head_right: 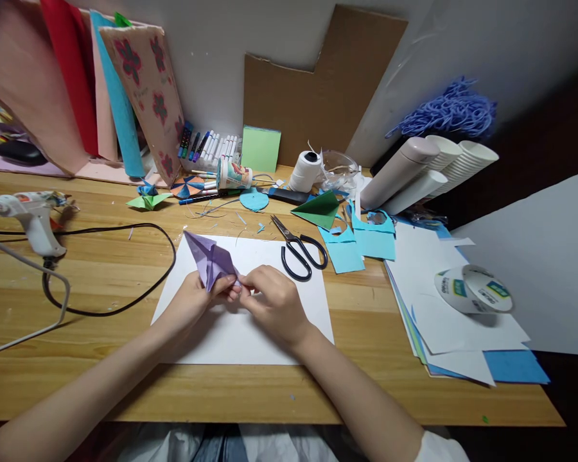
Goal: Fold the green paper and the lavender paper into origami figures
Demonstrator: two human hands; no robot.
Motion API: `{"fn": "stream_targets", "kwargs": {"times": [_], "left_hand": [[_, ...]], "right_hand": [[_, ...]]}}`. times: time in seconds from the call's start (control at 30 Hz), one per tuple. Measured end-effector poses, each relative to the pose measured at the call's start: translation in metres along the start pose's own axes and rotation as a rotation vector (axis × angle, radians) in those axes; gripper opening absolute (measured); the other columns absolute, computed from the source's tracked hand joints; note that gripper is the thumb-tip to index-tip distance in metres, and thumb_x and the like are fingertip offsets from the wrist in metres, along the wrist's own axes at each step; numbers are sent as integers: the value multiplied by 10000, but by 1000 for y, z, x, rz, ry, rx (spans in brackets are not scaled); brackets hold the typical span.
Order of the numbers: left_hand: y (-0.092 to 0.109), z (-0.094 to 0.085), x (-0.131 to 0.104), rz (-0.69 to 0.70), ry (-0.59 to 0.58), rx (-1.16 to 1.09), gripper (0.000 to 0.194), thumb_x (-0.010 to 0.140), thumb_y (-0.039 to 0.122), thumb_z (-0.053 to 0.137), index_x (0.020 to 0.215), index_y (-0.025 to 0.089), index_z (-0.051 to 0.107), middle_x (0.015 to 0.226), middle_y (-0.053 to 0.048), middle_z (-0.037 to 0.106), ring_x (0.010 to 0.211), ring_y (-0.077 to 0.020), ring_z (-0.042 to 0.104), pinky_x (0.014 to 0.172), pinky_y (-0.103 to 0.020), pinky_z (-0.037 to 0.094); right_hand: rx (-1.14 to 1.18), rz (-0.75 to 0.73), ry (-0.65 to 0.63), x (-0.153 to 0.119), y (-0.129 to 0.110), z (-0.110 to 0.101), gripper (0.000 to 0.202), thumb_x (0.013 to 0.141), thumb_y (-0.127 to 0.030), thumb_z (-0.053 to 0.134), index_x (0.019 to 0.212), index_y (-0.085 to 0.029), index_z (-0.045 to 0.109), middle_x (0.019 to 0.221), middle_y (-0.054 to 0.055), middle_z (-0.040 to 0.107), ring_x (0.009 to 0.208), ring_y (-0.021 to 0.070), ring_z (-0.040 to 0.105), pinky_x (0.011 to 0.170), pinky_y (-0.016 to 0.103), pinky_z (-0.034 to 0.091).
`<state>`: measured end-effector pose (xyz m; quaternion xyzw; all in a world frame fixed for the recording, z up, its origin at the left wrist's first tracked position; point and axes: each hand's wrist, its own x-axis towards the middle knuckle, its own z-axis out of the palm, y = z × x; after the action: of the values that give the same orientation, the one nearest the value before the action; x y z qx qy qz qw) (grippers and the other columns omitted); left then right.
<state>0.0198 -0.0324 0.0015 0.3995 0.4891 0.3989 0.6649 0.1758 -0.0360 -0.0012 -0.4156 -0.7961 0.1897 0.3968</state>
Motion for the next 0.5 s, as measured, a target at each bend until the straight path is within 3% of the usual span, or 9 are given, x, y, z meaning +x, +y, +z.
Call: {"fn": "stream_targets", "kwargs": {"times": [0.2, 0.4, 0.5], "left_hand": [[2, -2, -1, 73, 25, 124, 223, 746, 327, 607, 645, 130, 577, 642, -7, 597, 639, -122, 543, 645, -225, 432], [4, -4, -1, -17, -28, 20, 215, 770, 347, 591, 774, 133, 568, 729, -15, 593, 698, -135, 578, 677, -264, 478], [4, -5, 0, -57, -128, -34, 216, 782, 342, 583, 827, 135, 544, 739, -17, 590, 704, -143, 593, 688, -301, 506]], "right_hand": [[71, -63, 9, 1, -1, 2, 132, 781, -84, 516, 802, -178, 607, 764, 59, 635, 728, 164, 585, 657, 295, 481], [561, 343, 84, 2, 5, 1, 76, 853, -191, 506, 927, -210, 507, 819, 29, 626, 701, 128, 594, 651, 272, 501], [592, 346, 156, 5, 12, -6, 185, 820, -189, 568, 982, -228, 487, 824, 15, 606, 741, 132, 590, 658, 265, 494]]}}
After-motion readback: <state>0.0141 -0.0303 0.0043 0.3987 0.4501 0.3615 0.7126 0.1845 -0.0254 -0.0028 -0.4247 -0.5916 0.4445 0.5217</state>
